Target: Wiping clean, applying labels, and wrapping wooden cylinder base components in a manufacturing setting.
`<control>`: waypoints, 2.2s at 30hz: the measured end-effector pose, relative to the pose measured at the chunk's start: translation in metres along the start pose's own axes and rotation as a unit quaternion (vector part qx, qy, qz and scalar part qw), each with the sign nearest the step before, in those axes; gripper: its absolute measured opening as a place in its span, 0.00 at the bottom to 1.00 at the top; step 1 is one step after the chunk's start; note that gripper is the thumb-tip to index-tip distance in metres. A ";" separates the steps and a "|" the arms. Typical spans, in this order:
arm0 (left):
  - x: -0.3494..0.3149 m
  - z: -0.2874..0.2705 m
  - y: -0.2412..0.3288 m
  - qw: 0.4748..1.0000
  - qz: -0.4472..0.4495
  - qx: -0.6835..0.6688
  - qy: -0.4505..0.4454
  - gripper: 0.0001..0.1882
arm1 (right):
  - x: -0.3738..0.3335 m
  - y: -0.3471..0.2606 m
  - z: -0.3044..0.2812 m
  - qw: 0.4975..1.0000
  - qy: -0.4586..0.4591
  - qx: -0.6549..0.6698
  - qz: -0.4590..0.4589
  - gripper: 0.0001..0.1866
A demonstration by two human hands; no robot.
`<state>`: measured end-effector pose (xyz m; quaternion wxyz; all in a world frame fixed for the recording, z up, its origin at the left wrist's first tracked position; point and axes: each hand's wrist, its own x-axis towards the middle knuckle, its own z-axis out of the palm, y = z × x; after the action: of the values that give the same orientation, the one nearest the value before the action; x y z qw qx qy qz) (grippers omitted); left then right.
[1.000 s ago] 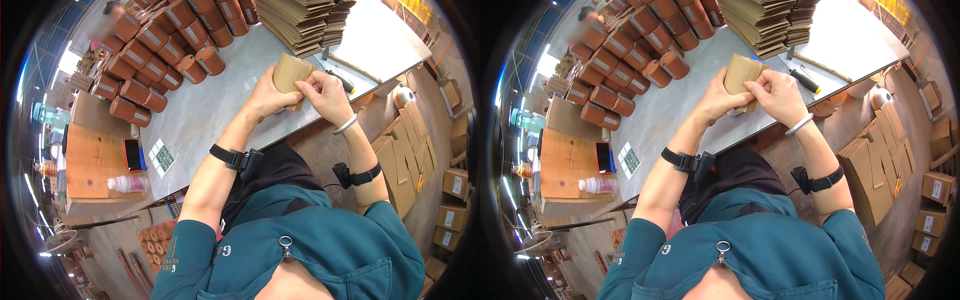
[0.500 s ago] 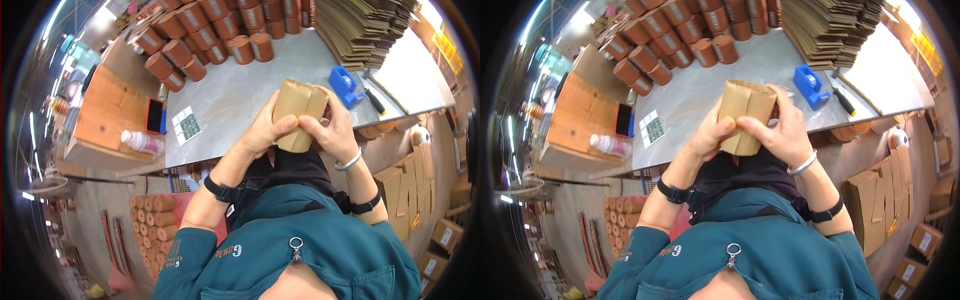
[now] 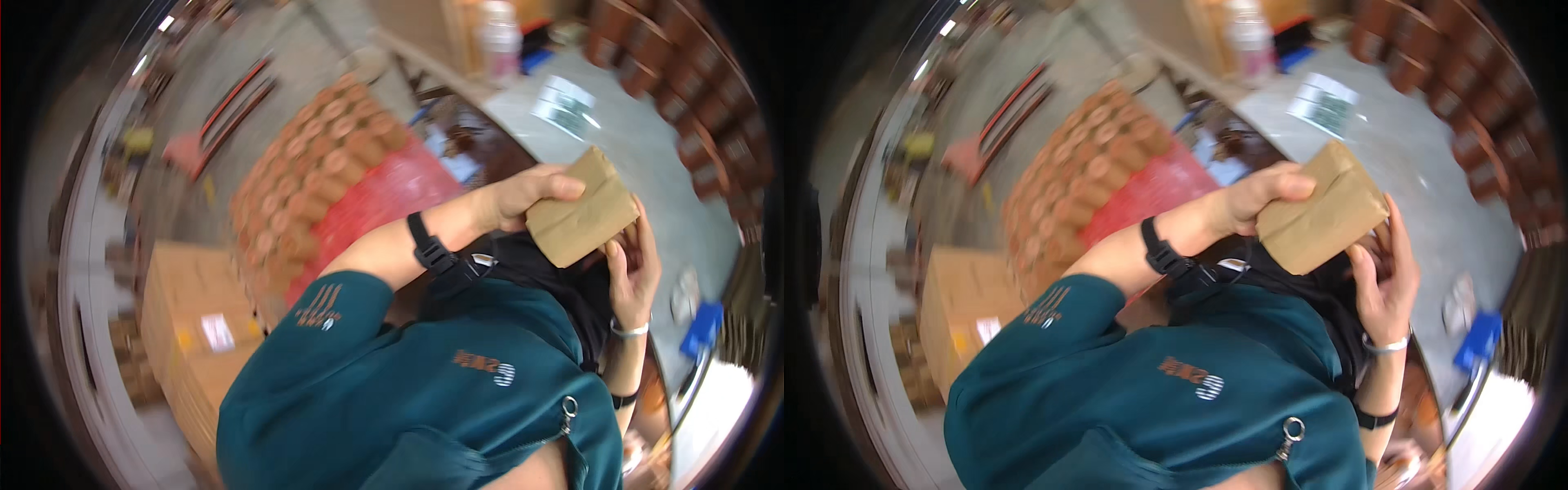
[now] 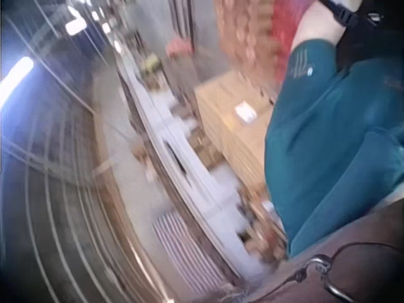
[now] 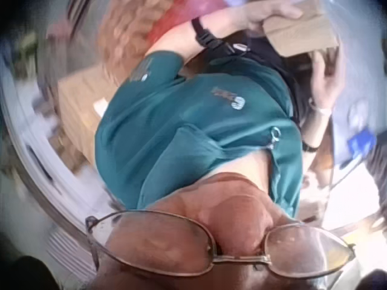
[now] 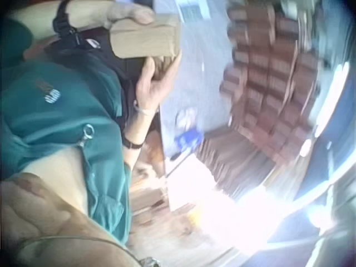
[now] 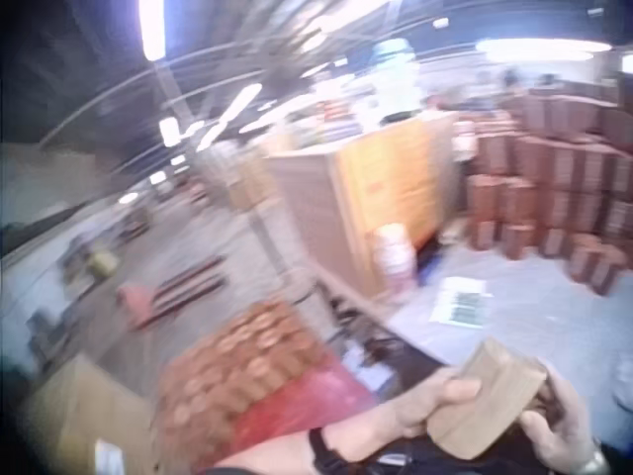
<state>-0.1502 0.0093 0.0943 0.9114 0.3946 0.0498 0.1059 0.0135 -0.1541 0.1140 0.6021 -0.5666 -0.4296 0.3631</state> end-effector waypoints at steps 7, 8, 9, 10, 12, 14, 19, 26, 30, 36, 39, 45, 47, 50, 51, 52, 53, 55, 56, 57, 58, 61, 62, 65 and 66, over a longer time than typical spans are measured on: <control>-0.132 -0.090 -0.048 0.893 0.088 -0.312 0.312 0.36 | 0.018 0.056 0.015 0.972 -0.135 -0.192 -0.005 0.28; -0.150 -0.105 -0.055 0.869 0.113 -0.324 0.356 0.37 | 0.018 0.060 0.010 0.970 -0.145 -0.193 -0.007 0.28; -0.177 -0.125 -0.068 0.842 0.115 -0.346 0.397 0.37 | 0.020 0.068 0.006 0.969 -0.138 -0.205 0.008 0.28; -0.201 -0.144 -0.078 0.815 0.111 -0.369 0.433 0.37 | 0.020 0.073 0.002 0.967 -0.126 -0.221 0.025 0.27; -0.241 -0.157 -0.090 0.753 0.190 -0.383 0.500 0.37 | 0.018 0.081 -0.006 0.963 -0.134 -0.234 0.024 0.26; -0.289 -0.172 -0.107 0.688 0.234 -0.401 0.558 0.34 | 0.018 0.090 -0.012 0.969 -0.113 -0.213 0.047 0.24; -0.366 -0.194 -0.116 0.587 0.311 -0.422 0.617 0.28 | 0.021 0.101 -0.020 0.965 -0.123 -0.225 0.058 0.23; -0.430 -0.246 -0.151 0.398 0.480 -0.441 0.646 0.26 | 0.031 0.093 -0.008 0.963 -0.116 -0.236 0.059 0.23; -0.370 -0.227 -0.122 0.299 0.496 -0.438 0.687 0.25 | 0.025 0.089 -0.035 0.968 -0.030 -0.245 0.041 0.22; -0.337 -0.228 -0.112 0.369 0.393 -0.545 0.642 0.31 | 0.016 0.103 -0.143 0.777 0.227 -0.580 -0.089 0.21; -0.271 -0.203 -0.077 0.527 0.238 -0.443 0.685 0.25 | 0.005 0.106 -0.167 0.699 0.279 -0.657 -0.048 0.21; -0.044 -0.068 0.013 0.949 -0.014 -0.054 0.312 0.19 | -0.025 0.102 -0.181 0.727 0.271 -0.631 -0.011 0.21; 0.022 -0.036 0.028 0.972 -0.056 0.028 0.225 0.18 | -0.028 0.094 -0.178 0.721 0.305 -0.623 -0.005 0.22; 0.122 -0.009 0.033 0.976 -0.091 0.117 0.160 0.21 | -0.038 0.091 -0.173 0.706 0.342 -0.620 0.024 0.23; 0.157 0.000 0.030 0.970 -0.104 0.149 0.164 0.24 | -0.042 0.091 -0.173 0.720 0.323 -0.612 0.051 0.22; 0.191 0.006 0.024 0.960 -0.105 0.200 0.163 0.30 | -0.046 0.090 -0.174 0.734 0.304 -0.603 0.076 0.22; 0.223 0.008 0.018 0.949 -0.102 0.250 0.165 0.35 | -0.048 0.090 -0.175 0.741 0.295 -0.601 0.052 0.22; 0.284 0.012 0.001 0.855 -0.005 0.484 0.188 0.46 | -0.052 0.079 -0.171 0.763 0.279 -0.582 0.047 0.23; 0.316 0.002 -0.010 0.813 0.041 0.546 0.199 0.49 | -0.053 0.075 -0.167 0.787 0.254 -0.561 0.038 0.23; 0.343 -0.012 -0.020 0.765 0.088 0.602 0.211 0.52 | -0.054 0.072 -0.162 0.783 0.258 -0.565 0.037 0.23; 0.364 -0.018 -0.029 0.769 0.091 0.599 0.202 0.52 | -0.057 0.070 -0.157 0.799 0.247 -0.548 0.032 0.23; 0.399 -0.031 -0.050 0.756 0.117 0.587 0.266 0.53 | -0.062 0.062 -0.140 0.819 0.245 -0.519 0.024 0.23; 0.404 -0.034 -0.055 0.759 0.120 0.584 0.263 0.53 | -0.063 0.061 -0.135 0.828 0.254 -0.499 0.026 0.23; 0.404 -0.040 -0.063 0.764 0.161 0.559 0.281 0.43 | -0.070 0.060 -0.138 0.838 0.234 -0.492 0.033 0.24; 0.396 -0.036 -0.060 0.764 0.155 0.560 0.279 0.43 | -0.074 0.060 -0.139 0.846 0.217 -0.486 0.033 0.24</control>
<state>0.2377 0.0868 0.0231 0.4454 0.7905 0.2904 0.3041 0.1187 -0.2681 0.0480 0.3148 -0.8648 -0.3912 -0.0050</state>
